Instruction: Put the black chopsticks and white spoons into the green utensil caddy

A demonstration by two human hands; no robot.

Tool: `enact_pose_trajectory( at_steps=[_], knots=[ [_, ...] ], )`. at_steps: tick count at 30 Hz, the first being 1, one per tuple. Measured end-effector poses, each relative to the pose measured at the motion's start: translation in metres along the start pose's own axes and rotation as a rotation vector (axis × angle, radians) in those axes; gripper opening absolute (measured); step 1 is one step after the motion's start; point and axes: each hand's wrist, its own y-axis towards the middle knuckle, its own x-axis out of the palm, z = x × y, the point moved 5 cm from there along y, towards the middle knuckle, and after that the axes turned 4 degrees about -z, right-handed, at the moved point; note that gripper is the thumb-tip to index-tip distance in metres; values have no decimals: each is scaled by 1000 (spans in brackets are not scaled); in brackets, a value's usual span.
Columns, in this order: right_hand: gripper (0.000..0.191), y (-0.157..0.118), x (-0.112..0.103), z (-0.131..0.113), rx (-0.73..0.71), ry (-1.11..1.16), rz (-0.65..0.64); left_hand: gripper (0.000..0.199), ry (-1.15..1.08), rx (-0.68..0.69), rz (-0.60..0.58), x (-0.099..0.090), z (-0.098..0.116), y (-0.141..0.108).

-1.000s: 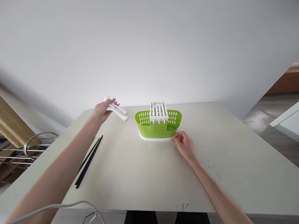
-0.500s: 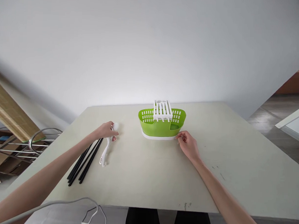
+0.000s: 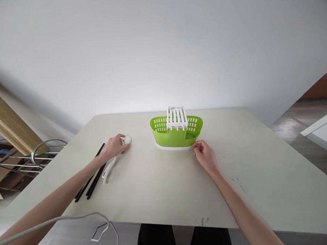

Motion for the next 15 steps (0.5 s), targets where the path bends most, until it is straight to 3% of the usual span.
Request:
enact_pose_trajectory(
  at_steps=[7,11,15],
  knots=[
    [11,0,1,2,2,-13,-7,60,-68,-26,210,15,-13,-14],
    [12,0,0,1,-15,-29,-8,63,-173,-45,236,16,-13,-19],
    [11,0,0,1,-12,-26,-9,61,-361,-163,232,14,-13,-24]
  ],
)
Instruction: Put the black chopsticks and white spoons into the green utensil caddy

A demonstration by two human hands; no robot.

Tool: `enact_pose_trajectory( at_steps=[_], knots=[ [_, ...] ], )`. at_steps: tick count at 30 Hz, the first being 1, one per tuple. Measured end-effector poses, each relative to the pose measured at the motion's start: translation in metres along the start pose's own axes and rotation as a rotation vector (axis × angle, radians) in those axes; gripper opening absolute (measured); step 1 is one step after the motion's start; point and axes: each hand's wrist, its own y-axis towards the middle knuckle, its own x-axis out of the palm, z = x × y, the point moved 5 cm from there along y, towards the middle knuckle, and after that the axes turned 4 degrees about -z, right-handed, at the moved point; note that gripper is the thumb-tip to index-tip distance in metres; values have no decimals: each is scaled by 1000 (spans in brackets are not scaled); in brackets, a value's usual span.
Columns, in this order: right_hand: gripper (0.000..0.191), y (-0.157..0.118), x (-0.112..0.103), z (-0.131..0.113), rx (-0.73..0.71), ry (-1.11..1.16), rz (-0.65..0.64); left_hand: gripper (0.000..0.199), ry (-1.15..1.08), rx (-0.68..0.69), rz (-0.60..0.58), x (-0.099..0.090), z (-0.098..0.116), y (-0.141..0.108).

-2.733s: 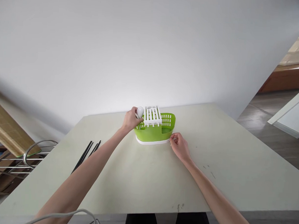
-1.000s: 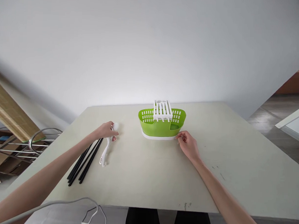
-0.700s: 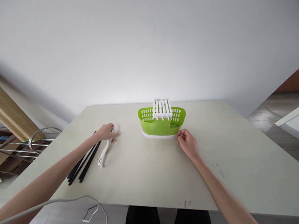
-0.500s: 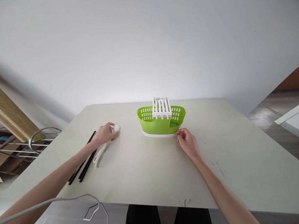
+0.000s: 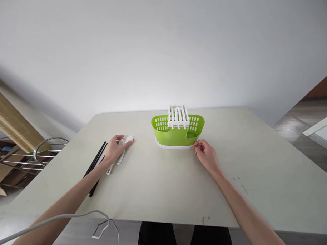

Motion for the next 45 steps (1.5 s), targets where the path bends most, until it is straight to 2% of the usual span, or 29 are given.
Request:
enact_pose_trajectory(
  at_steps=[3,7,10,12,15,18,20,22,24,26,29,32,36,40,42,45],
  knots=[
    [10,0,0,-1,12,3,4,53,-191,-61,122,-6,-4,3],
    [9,0,0,-1,16,-3,4,45,-379,0,310,-20,-7,16],
    [10,0,0,0,11,-2,3,40,-453,30,357,-29,-1,22],
    [11,0,0,1,10,-1,0,37,-449,76,372,-33,15,20],
    [11,0,0,0,8,-1,-4,37,-336,257,360,-31,61,5],
    [10,-1,-1,-1,14,-3,-3,40,-211,589,270,-18,126,-21],
    [11,-1,-1,-3,17,1,0,40,-117,793,198,-3,169,-39],
    [11,-1,-1,-3,17,5,1,41,-29,921,132,15,204,-52],
    [11,-1,-2,-4,18,9,0,42,27,1020,50,36,232,-60],
    [11,-1,-2,-3,23,13,0,44,76,1073,-4,56,249,-63],
    [11,0,-2,-4,21,19,9,46,168,1075,-53,80,258,-60],
    [11,-1,-2,-6,13,26,10,44,218,1058,-39,88,257,-54],
    [11,-2,-1,-7,16,23,-1,49,255,1094,-3,83,257,-49],
    [11,-2,-2,-6,11,28,5,64,318,1139,-30,76,254,-43],
    [10,-2,-2,-6,25,29,4,69,349,1145,-41,71,248,-36],
    [11,-1,-1,-5,59,19,-3,65,398,1117,-47,58,234,-16]
  ],
)
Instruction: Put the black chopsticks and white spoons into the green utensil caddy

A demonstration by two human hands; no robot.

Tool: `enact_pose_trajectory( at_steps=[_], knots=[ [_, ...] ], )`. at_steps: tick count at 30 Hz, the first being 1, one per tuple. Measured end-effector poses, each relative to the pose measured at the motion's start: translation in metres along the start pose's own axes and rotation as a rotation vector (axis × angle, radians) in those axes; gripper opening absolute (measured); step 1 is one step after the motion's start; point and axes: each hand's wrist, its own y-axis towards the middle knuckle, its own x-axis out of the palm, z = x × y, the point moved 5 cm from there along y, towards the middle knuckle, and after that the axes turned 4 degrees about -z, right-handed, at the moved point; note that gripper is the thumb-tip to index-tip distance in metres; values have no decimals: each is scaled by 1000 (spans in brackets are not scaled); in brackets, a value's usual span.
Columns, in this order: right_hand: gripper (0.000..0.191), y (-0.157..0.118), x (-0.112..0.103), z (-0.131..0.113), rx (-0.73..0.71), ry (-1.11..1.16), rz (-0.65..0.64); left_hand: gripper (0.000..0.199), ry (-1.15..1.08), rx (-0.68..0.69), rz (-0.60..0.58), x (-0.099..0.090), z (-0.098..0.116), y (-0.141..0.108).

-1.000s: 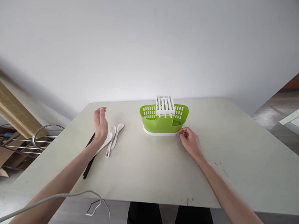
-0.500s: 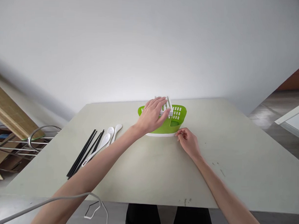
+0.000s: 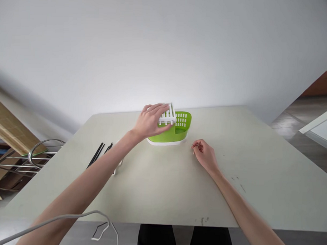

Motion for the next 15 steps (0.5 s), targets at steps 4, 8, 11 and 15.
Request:
enact_pose_trajectory(
  at_steps=[4,8,11,15],
  knots=[
    [11,0,1,0,15,-10,-11,66,61,-118,-22,-12,-45,-11],
    [11,-1,1,-1,14,-10,-19,67,140,-284,-20,-27,-88,-25],
    [10,-2,1,-2,13,-7,-16,63,169,-348,-50,-34,-118,-39],
    [10,-2,2,-2,14,-8,-13,66,124,-351,-97,-43,-151,-62]
  ],
)
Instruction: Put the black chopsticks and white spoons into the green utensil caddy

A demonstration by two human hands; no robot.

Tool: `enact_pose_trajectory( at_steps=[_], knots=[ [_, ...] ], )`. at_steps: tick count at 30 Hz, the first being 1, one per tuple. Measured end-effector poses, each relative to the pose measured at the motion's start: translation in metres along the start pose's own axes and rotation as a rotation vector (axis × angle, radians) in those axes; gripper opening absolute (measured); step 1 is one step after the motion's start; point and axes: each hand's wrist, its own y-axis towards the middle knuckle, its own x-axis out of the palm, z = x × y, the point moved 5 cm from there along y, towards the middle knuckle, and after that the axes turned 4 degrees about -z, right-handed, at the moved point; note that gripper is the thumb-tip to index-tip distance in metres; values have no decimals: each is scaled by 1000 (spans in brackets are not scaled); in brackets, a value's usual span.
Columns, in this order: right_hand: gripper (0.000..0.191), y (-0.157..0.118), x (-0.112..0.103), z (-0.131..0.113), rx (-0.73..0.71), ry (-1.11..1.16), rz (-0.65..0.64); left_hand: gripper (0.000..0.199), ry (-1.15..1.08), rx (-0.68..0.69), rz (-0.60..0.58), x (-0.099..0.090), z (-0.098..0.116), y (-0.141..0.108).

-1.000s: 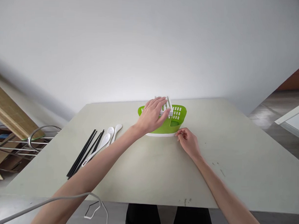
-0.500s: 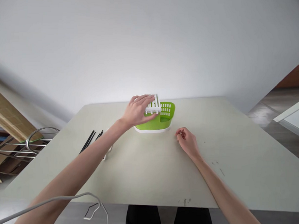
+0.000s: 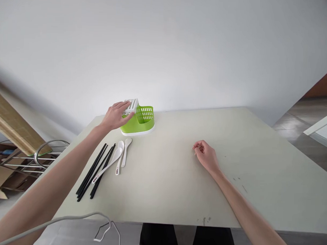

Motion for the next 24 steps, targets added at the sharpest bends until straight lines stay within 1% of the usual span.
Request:
enact_pose_trajectory(
  at_steps=[4,7,9,11,12,14,15,17,19,21,24],
  knots=[
    [10,1,1,3,-16,-1,-3,68,1,-17,-60,-6,-31,-13],
    [11,1,1,5,-29,-8,-4,69,27,-41,-92,-12,-46,-24],
    [11,2,2,6,-36,-10,-5,67,40,-31,-67,-16,-48,-32],
    [11,2,2,7,-43,-13,-6,64,51,10,4,-19,-40,-40],
    [11,2,2,6,-46,-13,-8,63,53,38,47,-20,-32,-45],
    [11,2,2,5,-49,-12,-9,61,51,89,114,-17,-9,-53],
    [11,2,2,5,-48,-13,-10,59,41,108,136,-12,6,-57],
    [11,1,1,4,-47,-19,-6,53,-3,143,143,3,38,-63],
    [11,1,0,3,-43,-27,-5,48,-93,209,148,22,74,-69],
    [11,1,-1,4,-40,-30,-6,45,-210,270,128,47,109,-73],
    [12,1,-2,6,-45,-35,-6,41,-449,267,27,85,152,-75]
  ],
)
